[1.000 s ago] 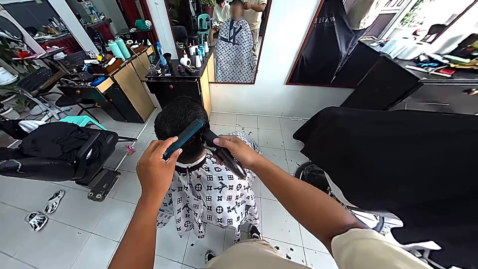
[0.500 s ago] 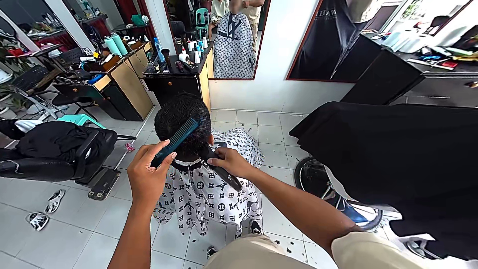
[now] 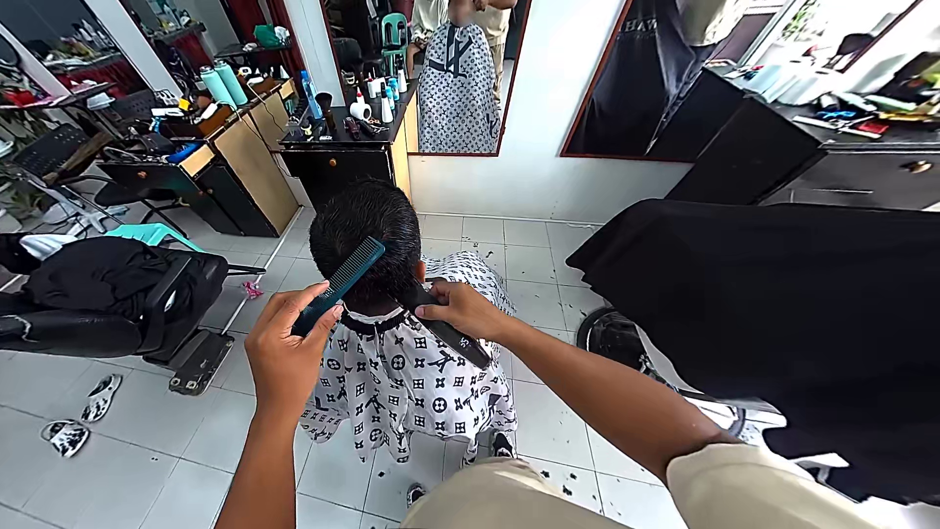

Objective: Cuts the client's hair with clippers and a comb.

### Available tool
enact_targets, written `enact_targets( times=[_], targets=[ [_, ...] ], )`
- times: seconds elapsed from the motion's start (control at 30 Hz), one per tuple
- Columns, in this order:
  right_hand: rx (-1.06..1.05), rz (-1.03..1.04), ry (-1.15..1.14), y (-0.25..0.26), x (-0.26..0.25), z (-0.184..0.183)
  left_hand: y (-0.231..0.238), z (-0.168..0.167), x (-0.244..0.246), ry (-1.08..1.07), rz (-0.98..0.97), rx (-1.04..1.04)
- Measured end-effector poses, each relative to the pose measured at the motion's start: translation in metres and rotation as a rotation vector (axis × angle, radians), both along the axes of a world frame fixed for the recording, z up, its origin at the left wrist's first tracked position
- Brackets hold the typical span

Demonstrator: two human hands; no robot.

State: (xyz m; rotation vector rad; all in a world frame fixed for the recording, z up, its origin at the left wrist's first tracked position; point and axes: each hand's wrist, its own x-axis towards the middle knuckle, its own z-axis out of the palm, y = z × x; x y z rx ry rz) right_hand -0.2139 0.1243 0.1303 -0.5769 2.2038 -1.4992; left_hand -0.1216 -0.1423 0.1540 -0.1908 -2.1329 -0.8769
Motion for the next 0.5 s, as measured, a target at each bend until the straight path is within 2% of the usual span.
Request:
enact_targets(
  times=[0.07, 0.2, 0.27, 0.37, 0.5],
  targets=[
    [-0.001, -0.008, -0.011, 0.000, 0.001, 0.003, -0.003, -0.001, 0.000, 0.005, 0.004, 0.013],
    [-0.197, -0.025, 0.020, -0.008, 0.007, 0.009, -0.017, -0.012, 0.005, -0.003, 0.028, 0.117],
    [-0.139, -0.020, -0.003, -0.009, 0.006, 0.000, -0.028, -0.019, 0.014, -0.011, 0.043, 0.206],
    [-0.044, -0.037, -0.095, -0.011, 0.008, -0.016, -0.041, -0.036, 0.031, -0.011, 0.079, 0.388],
    [-0.257, -0.093, -0.015, -0.026, 0.022, -0.006, -0.054, -0.083, 0.055, -0.076, 0.088, 0.719]
  ],
)
